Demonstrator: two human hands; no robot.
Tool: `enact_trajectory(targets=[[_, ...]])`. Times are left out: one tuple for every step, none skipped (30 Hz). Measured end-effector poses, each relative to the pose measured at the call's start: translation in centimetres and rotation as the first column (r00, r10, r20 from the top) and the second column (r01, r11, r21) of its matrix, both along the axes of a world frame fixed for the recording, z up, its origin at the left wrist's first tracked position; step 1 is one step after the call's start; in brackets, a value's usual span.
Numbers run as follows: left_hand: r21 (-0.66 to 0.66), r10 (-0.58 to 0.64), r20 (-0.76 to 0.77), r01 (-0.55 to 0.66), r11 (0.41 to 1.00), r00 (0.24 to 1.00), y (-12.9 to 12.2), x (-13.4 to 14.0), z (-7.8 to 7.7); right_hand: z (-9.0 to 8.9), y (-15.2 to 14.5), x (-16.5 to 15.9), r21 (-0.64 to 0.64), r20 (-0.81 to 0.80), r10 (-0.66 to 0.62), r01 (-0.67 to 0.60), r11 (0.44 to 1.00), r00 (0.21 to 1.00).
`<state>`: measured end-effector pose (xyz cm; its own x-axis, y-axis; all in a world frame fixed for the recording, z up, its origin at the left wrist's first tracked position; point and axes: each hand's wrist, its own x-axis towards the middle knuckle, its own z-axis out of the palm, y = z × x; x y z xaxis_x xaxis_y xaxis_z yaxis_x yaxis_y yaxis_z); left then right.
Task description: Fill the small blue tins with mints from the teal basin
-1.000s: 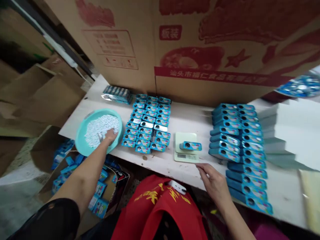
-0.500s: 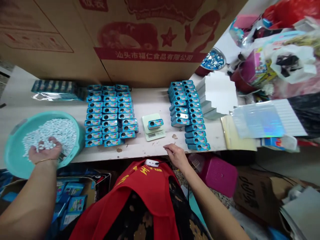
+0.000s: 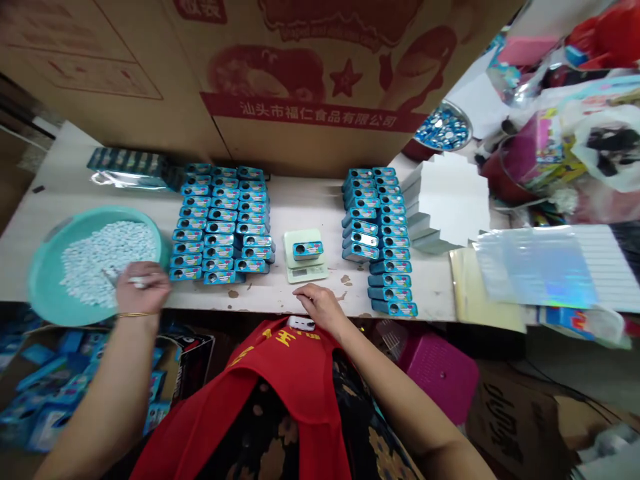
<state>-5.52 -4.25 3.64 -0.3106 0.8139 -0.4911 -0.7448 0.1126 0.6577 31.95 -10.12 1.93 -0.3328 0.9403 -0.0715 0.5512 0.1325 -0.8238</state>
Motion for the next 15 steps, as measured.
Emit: enact_trajectory(targets=[[-0.003,-0.083,0.110,0.084,0.996,0.990,-0.6,3.1,0.1,0.5,0.5,-0.5,0.015,-0.029,0.015,-0.015,1.000,0.999],[-0.038,-0.134,0.173,0.142,0.989,0.976,-1.2,6.0,-0.1,1.1,1.0,-1.0,0.035,-0.056,0.026,-0.024,0.999,0.998],[-0.097,-0.177,0.216,0.201,0.975,0.960,-1.7,8.8,-0.5,1.7,1.4,-1.6,0.062,-0.080,0.033,-0.029,0.998,0.996],[-0.154,-0.200,0.267,0.247,0.957,0.943,-2.1,11.3,-1.0,2.4,1.7,-2.2,0.096,-0.097,0.044,-0.034,0.995,0.994],[-0.192,-0.189,0.323,0.259,0.946,0.928,-2.6,13.4,-1.6,2.9,2.0,-2.8,0.137,-0.099,0.071,-0.057,0.989,0.993],[-0.215,-0.151,0.377,0.245,0.945,0.914,-3.0,15.1,-2.2,3.3,2.1,-3.4,0.183,-0.074,0.117,-0.102,0.978,0.990],[-0.232,-0.135,0.429,0.254,0.939,0.893,-3.4,16.4,-2.7,3.5,2.2,-4.0,0.225,-0.016,0.171,-0.163,0.961,0.985],[-0.243,-0.125,0.474,0.266,0.933,0.872,-3.9,17.5,-3.2,3.5,2.1,-4.6,0.252,0.074,0.224,-0.235,0.939,0.972],[-0.250,-0.124,0.510,0.285,0.925,0.851,-4.4,18.2,-3.6,3.3,1.9,-5.1,0.258,0.184,0.267,-0.308,0.916,0.946],[-0.258,-0.131,0.537,0.311,0.915,0.833,-4.8,18.7,-3.9,2.9,1.6,-5.4,0.243,0.296,0.295,-0.370,0.897,0.909],[-0.269,-0.138,0.554,0.333,0.904,0.821,-5.3,19.1,-4.1,2.4,1.3,-5.7,0.220,0.392,0.309,-0.414,0.883,0.866],[-0.282,-0.142,0.565,0.352,0.893,0.813,-5.7,19.4,-4.4,1.9,1.0,-5.8,0.199,0.463,0.313,-0.441,0.875,0.829],[-0.297,-0.145,0.570,0.367,0.882,0.809,-6.1,19.6,-4.6,1.4,0.6,-5.8,0.187,0.506,0.317,-0.461,0.868,0.802],[-0.308,-0.149,0.574,0.381,0.872,0.805,-6.5,19.7,-4.7,0.9,0.3,-5.7,0.181,0.526,0.328,-0.480,0.858,0.785],[-0.311,-0.159,0.576,0.394,0.865,0.802,-6.8,19.9,-4.9,0.5,0.0,-5.6,0.179,0.533,0.336,-0.491,0.852,0.777]])
